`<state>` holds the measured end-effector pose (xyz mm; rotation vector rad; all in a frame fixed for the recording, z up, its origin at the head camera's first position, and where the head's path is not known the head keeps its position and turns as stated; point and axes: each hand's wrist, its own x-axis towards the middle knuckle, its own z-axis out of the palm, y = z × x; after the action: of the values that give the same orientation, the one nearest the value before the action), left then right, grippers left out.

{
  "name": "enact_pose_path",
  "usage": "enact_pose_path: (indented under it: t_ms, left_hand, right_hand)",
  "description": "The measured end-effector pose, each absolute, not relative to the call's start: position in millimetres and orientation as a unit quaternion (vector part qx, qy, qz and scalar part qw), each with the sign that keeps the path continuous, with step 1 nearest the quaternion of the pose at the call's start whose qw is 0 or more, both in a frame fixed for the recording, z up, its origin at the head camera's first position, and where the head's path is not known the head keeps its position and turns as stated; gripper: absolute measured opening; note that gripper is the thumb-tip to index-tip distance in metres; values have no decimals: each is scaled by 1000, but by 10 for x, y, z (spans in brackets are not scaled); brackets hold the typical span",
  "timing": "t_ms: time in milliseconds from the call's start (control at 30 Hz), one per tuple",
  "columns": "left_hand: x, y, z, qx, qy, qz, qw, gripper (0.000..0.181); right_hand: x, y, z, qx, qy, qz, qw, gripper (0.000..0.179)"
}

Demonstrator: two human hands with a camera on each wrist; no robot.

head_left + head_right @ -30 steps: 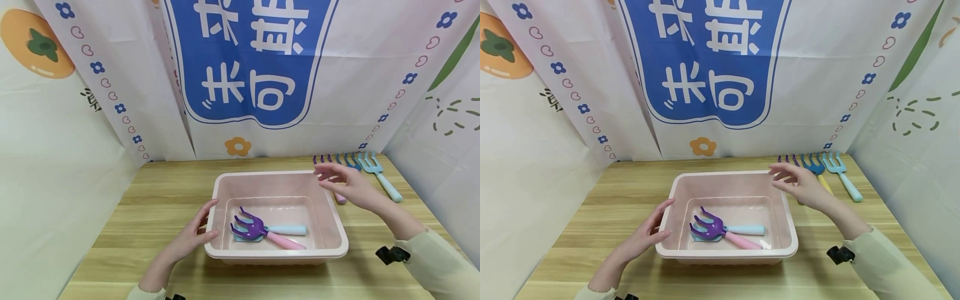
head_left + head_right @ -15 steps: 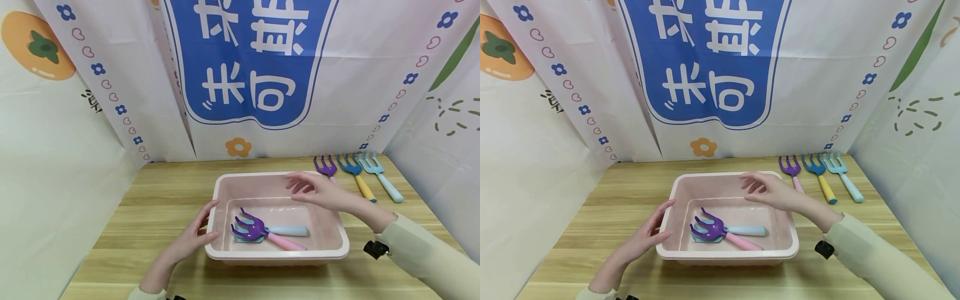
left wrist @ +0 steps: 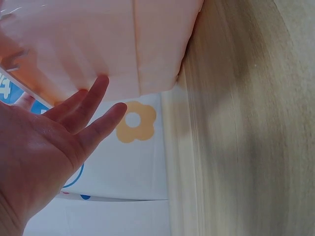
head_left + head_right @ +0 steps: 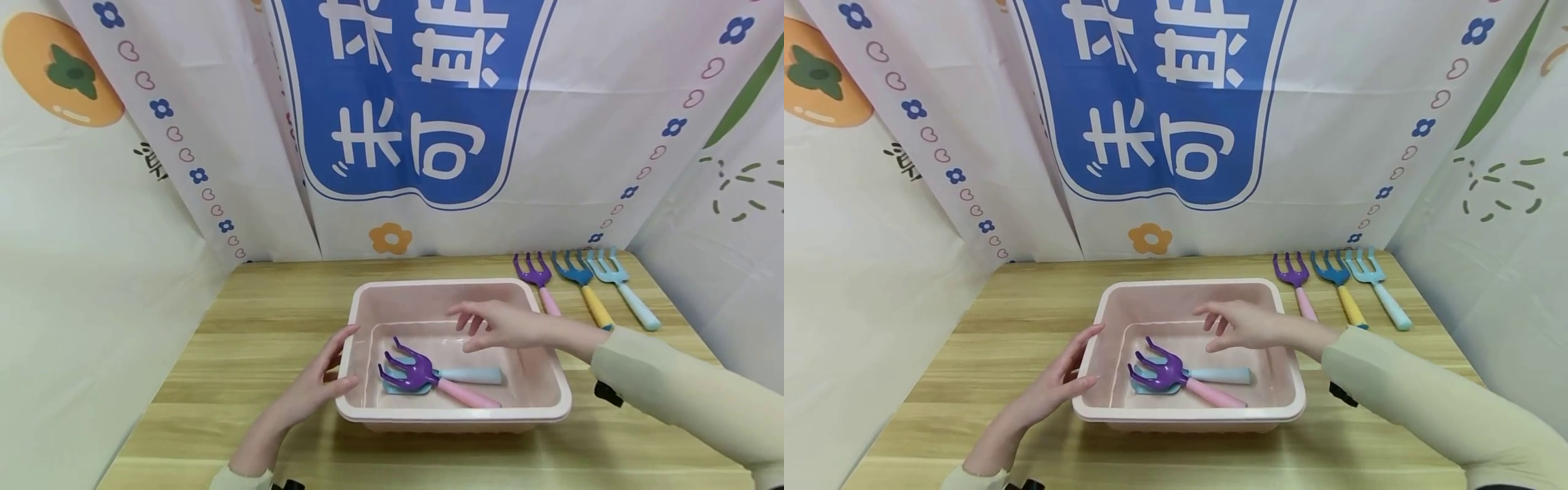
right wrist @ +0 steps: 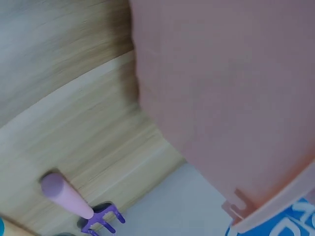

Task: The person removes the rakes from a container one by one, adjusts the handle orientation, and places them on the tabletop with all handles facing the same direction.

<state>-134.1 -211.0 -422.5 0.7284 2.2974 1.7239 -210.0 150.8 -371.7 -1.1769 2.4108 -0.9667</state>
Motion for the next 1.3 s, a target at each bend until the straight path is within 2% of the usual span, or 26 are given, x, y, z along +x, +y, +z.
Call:
enact_pose_path:
  t_ms: [567, 833, 1300]
  left_hand:
    - [-1364, -2069, -4232, 253, 768, 581, 95, 75]
    - [-1359, -2060, -4223, 247, 768, 582, 99, 75]
    - [-1350, -2091, -4221, 249, 777, 572, 85, 75]
  right_hand:
    - [-2183, 1439, -3942, -418, 841, -232, 253, 60]
    - [-2226, 1324, -4043, -390, 855, -167, 299, 61]
    - [-2235, 1278, -4101, -396, 858, -87, 314, 58]
